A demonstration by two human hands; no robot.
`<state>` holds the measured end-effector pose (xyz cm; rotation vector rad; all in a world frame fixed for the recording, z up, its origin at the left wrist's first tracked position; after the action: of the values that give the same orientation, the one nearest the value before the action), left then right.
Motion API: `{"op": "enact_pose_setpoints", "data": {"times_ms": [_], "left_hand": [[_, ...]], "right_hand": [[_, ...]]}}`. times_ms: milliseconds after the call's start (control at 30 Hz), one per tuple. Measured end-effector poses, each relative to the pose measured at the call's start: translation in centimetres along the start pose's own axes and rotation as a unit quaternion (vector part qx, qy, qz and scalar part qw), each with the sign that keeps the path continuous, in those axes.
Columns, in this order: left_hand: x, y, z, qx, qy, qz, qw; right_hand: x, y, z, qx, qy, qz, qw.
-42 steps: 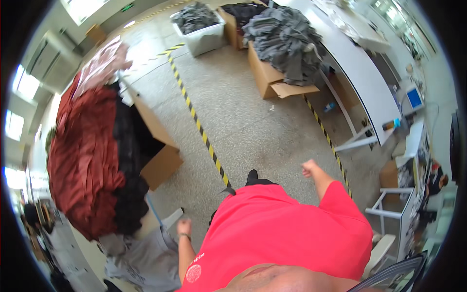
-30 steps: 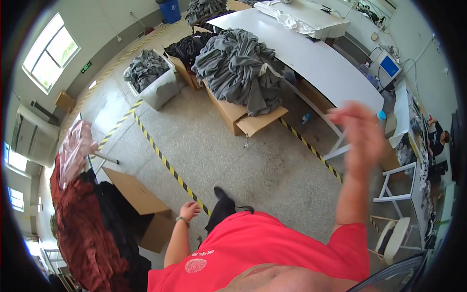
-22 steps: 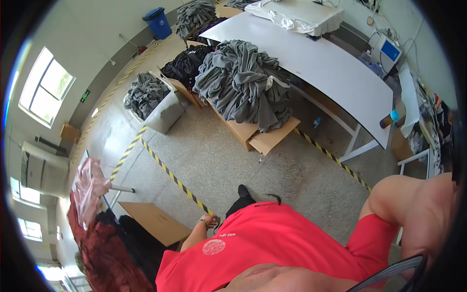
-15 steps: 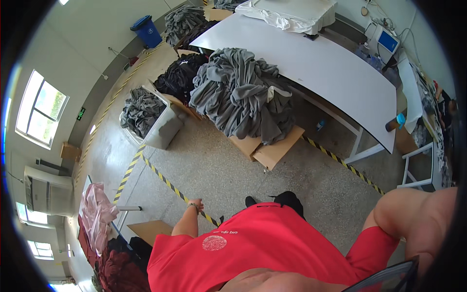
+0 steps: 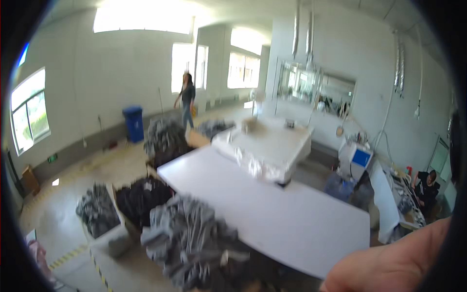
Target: Ironing a red shirt on a table in a garment factory.
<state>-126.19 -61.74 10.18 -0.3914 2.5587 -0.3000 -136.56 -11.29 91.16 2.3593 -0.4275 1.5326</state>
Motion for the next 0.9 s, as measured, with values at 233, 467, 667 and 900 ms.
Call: {"op": "enact_pose_setpoints", "data": {"times_ms": [233, 467, 667, 900], "left_hand": [[14.1, 0.4, 9.5, -0.132, -0.117, 0.059, 0.983], [-1.8, 1.2, 14.3, 0.048, -0.319, 0.025, 0.946], [2.1, -3.8, 3.6, 0.086, -0.216, -0.094, 0.968], [7.5, -5.1, -2.4, -0.183, -0.086, -0.188, 0.961]], "right_hand": [[-7.4, 13.2, -6.4, 0.085, -0.005, -0.009, 0.996], [-16.5, 22.8, -5.3, 0.170, 0.126, 0.121, 0.970], [-22.2, 24.2, -4.8, 0.218, 0.198, 0.234, 0.927], [-40.4, 30.1, 1.8, 0.371, 0.515, 0.299, 0.713]]}}
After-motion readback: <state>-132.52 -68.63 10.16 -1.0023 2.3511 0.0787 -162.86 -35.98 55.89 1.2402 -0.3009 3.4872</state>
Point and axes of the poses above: each hand's wrist, its own x-axis towards the middle knuckle, its own y-axis out of the palm, z = x × y, the point moved 6 cm from there along x, towards the middle knuckle, and after that the axes turned 5 degrees about y, right-handed, at the moved point
